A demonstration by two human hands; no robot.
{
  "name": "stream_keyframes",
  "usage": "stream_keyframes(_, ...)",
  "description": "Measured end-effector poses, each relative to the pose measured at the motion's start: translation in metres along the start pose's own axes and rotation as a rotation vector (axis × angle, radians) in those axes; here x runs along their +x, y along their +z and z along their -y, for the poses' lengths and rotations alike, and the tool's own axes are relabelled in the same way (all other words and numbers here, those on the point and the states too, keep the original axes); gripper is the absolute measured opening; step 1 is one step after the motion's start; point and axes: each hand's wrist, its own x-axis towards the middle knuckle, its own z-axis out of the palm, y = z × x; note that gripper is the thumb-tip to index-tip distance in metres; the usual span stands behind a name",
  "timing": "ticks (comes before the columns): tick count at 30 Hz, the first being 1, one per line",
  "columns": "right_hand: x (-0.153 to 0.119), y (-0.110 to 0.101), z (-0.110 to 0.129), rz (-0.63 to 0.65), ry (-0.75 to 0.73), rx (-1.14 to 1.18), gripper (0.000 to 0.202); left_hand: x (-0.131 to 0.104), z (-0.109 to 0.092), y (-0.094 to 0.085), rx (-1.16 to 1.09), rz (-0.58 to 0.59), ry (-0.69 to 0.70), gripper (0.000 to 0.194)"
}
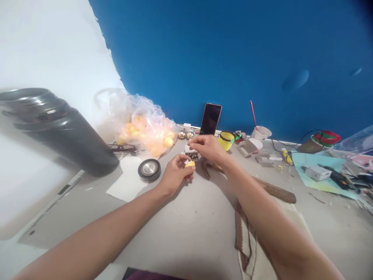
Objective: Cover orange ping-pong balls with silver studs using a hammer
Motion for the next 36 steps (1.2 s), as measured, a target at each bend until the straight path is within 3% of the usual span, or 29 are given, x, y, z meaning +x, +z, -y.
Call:
stream_keyframes(6, -0.019, -0.018, 0.018, 0.024, 0.109, 0.311, 0.021, -0.003, -0.001, 0.002, 0.039, 0.012, 0.027, 0.038)
stream_keyframes(12, -0.049, -0.018, -0.007, 0.032, 0.236, 0.584, 0.034, -0.006, -0.003, 0.003, 0.082, 0.035, 0.033, 0.038)
stream_keyframes(17, -0.056, -0.020, -0.025, 0.054, 0.199, 0.538, 0.034, -0.005, -0.003, 0.003, 0.097, 0.018, 0.070, 0.037)
stream_keyframes(25, -0.057, -0.015, -0.023, 0.126, 0.242, 0.412, 0.036, -0.004, -0.001, -0.001, 0.068, 0.103, 0.039, 0.034)
stream_keyframes(36, -0.054, -0.014, -0.033, 0.089, 0.299, 0.546, 0.039, 0.001, 0.002, -0.003, 0.010, 0.118, 0.008, 0.032)
